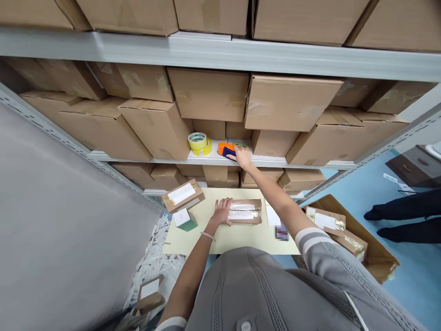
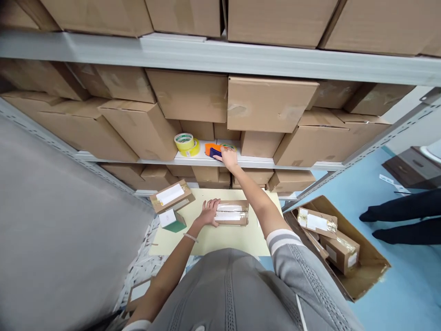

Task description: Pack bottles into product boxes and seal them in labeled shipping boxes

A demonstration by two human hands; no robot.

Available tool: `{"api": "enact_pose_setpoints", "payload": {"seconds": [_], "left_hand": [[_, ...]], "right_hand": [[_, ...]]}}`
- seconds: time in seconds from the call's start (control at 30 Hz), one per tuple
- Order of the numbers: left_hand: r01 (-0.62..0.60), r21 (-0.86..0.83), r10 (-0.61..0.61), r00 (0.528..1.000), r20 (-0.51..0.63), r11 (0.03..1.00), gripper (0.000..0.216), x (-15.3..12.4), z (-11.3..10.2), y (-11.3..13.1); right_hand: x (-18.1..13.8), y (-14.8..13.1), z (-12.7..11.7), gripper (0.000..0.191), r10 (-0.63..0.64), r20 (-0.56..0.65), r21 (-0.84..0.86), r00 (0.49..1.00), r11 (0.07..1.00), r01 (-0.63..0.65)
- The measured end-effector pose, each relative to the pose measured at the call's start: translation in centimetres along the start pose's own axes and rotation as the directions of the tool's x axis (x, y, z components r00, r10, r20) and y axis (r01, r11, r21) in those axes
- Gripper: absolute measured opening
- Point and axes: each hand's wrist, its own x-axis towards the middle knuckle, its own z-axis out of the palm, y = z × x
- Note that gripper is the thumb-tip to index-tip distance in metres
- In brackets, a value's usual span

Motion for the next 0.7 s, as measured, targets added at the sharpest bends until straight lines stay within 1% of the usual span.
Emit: {"api": "enact_pose_setpoints", "payload": {"seconds": [0.07, 0.13, 0.17, 0.23, 0.27, 0.33, 0.37, 0.43, 0.47, 0.53, 0.6, 0.63, 0.7], "left_hand": [[-0.004, -0.012, 0.004, 1.0, 0.006, 1.0, 0.131, 0.1, -0.2, 0.0], [-0.01, -0.025, 0.01, 1.0, 0.007, 1.0, 0.131, 0.2, -0.3, -0.1], [-0.013, -0.032, 0.014, 1.0, 0.007, 0.999, 0.131, 0.2, -0.4, -0.1], [-0.018, -0.042, 0.018, 1.0, 0.008, 0.999, 0.13, 0.2, -0.4, -0.2], [-0.019, -0.047, 0.019, 1.0, 0.01, 0.999, 0.13, 0.2, -0.5, -0.2], [-0.017, -0.055, 0.018, 1.0, 0.019, 0.998, 0.131, 0.3, -0.6, -0.2], [-0.014, -0.059, 0.015, 1.0, 0.026, 0.998, 0.131, 0.3, -0.7, -0.1], [-0.004, -0.061, 0.006, 0.999, 0.036, 0.998, 0.132, 0.4, -0.9, 0.0], [0.004, -0.06, -0.002, 0.999, 0.039, 0.998, 0.133, 0.5, -0.9, 0.0], [0.007, -0.063, -0.005, 0.999, 0.043, 0.998, 0.134, 0.6, -0.9, -0.1], [0.002, -0.087, 0.001, 0.999, 0.044, 0.996, 0.133, 0.7, -0.8, -0.2], [-0.003, -0.109, 0.007, 0.999, 0.041, 0.994, 0.13, 0.8, -0.6, -0.3], [-0.002, -0.164, 0.005, 1.0, 0.019, 0.986, 0.115, 0.7, -0.2, -0.4]], "right_hand": [[0.1, 0.1, 0.2, 0.062, -0.004, 0.01, 0.029, 1.0, 1.0, 0.004], [-0.1, 0.1, -0.1, 0.064, -0.025, -0.009, 0.068, 1.0, 0.997, 0.025], [-0.4, 0.1, -0.4, 0.065, -0.033, -0.039, 0.089, 0.999, 0.995, 0.037], [-1.6, -0.1, -1.2, 0.066, -0.016, -0.141, 0.13, 0.99, 0.991, 0.034], [-2.6, -0.2, -1.7, 0.066, 0.016, -0.201, 0.15, 0.979, 0.989, 0.014], [-5.2, -0.3, -2.3, 0.062, 0.123, -0.293, 0.195, 0.948, 0.978, -0.066], [-6.9, -0.2, -2.3, 0.06, 0.178, -0.314, 0.226, 0.933, 0.968, -0.109], [-10.9, 0.2, -1.7, 0.054, 0.301, -0.309, 0.299, 0.902, 0.931, -0.208], [-13.2, 0.6, -1.0, 0.052, 0.359, -0.276, 0.333, 0.892, 0.906, -0.262], [-18.0, 1.5, 1.1, 0.053, 0.506, -0.173, 0.4, 0.845, 0.82, -0.409], [-22.8, 2.2, 3.6, 0.057, 0.651, -0.032, 0.441, 0.758, 0.69, -0.574], [-24.9, 2.5, 4.8, 0.06, 0.696, 0.05, 0.449, 0.716, 0.624, -0.639], [-28.3, 2.7, 6.7, 0.063, 0.722, 0.225, 0.467, 0.655, 0.51, -0.723]]}}
